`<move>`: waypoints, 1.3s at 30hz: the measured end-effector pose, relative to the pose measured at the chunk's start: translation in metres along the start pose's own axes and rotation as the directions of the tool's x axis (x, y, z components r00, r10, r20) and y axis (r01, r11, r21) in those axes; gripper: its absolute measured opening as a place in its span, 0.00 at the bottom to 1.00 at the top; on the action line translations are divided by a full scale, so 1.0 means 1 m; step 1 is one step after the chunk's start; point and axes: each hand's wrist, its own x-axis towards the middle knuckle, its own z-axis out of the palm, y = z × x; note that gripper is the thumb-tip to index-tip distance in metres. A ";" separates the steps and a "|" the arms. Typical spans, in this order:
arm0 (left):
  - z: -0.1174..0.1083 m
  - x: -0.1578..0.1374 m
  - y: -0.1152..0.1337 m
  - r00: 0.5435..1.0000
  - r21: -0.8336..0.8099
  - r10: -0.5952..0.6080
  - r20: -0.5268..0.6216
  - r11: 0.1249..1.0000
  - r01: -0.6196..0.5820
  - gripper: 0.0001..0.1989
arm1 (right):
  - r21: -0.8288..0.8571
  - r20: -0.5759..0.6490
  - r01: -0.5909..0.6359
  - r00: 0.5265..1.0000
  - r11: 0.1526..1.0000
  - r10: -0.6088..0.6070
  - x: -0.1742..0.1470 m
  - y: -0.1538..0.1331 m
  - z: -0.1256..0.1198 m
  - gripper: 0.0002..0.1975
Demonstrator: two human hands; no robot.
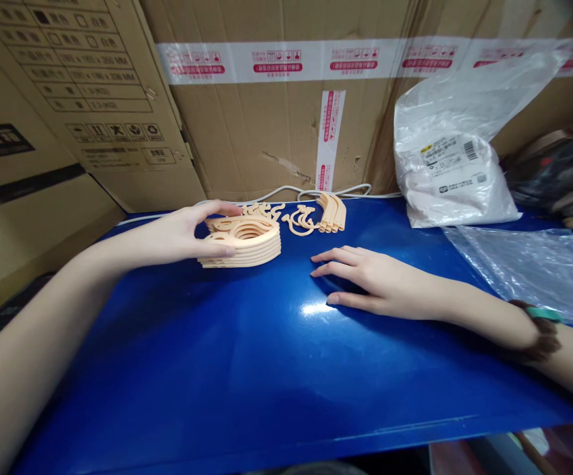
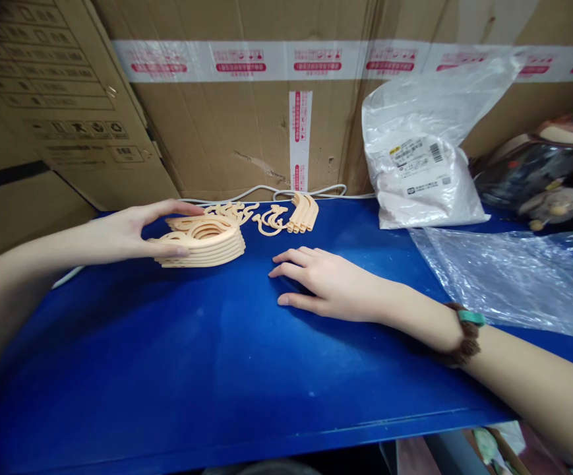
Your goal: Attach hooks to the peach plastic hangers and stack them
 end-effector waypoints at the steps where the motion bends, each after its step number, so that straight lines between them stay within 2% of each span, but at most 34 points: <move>1: 0.000 0.000 -0.001 1.000 -0.003 -0.001 0.001 1.000 0.001 0.34 | -0.001 0.001 0.000 1.000 1.000 0.000 0.000 0.000 0.000 0.21; 5: 0.000 -0.001 -0.001 1.000 -0.006 0.014 0.016 1.000 -0.014 0.35 | -0.012 0.003 0.002 1.000 1.000 -0.002 0.000 0.001 0.001 0.21; 10: -0.009 -0.012 0.010 0.997 0.018 0.046 0.057 0.999 -0.047 0.37 | -0.021 0.004 0.005 1.000 1.000 -0.005 0.000 0.001 0.001 0.21; 15: -0.023 -0.018 -0.001 0.995 0.124 0.076 -0.063 0.990 -0.068 0.38 | -0.021 0.001 0.005 1.000 1.000 -0.005 -0.001 0.002 0.001 0.21; 18: -0.025 -0.015 -0.011 0.990 0.112 0.077 -0.120 0.992 -0.064 0.40 | -0.018 -0.003 0.008 1.000 1.000 -0.008 -0.001 0.002 0.001 0.21; 20: -0.023 -0.014 -0.007 0.980 0.097 0.109 -0.169 0.991 -0.094 0.39 | -0.016 -0.005 0.009 1.000 1.000 -0.009 0.000 0.002 0.001 0.21; 22: -0.016 -0.014 0.007 0.949 0.105 0.176 -0.260 0.983 -0.154 0.33 | -0.015 -0.007 0.006 1.000 1.000 -0.006 0.000 0.001 0.001 0.21; 24: -0.005 -0.015 0.026 0.881 0.161 0.287 -0.375 0.957 -0.243 0.23 | -0.014 -0.007 0.005 1.000 1.000 -0.005 0.000 0.000 0.001 0.21; 26: 0.011 -0.017 0.047 0.822 0.245 0.398 -0.407 0.914 -0.322 0.16 | -0.009 -0.011 0.005 1.000 1.000 -0.005 0.000 0.000 0.001 0.21; 27: 0.020 -0.019 0.057 0.791 0.277 0.463 -0.400 0.884 -0.377 0.14 | -0.013 -0.017 -0.002 1.000 1.000 0.002 -0.001 0.000 0.001 0.22; 30: 0.050 -0.024 0.078 0.789 0.301 0.575 -0.214 0.808 -0.507 0.14 | -0.063 -0.044 -0.063 0.997 0.996 0.061 -0.002 0.002 0.002 0.25; 32: 0.068 -0.027 0.086 0.766 0.292 0.637 -0.085 0.751 -0.592 0.16 | -0.110 -0.060 -0.113 0.992 0.988 0.106 -0.002 0.006 0.002 0.27; 35: 0.087 -0.028 0.088 0.754 0.276 0.657 0.003 0.724 -0.632 0.20 | -0.144 -0.067 -0.138 0.989 0.980 0.130 -0.002 0.011 0.002 0.25; 39: 0.094 -0.024 0.082 0.805 0.199 0.591 0.054 0.784 -0.589 0.25 | -0.158 -0.067 -0.121 0.991 0.980 0.112 -0.002 0.013 0.001 0.24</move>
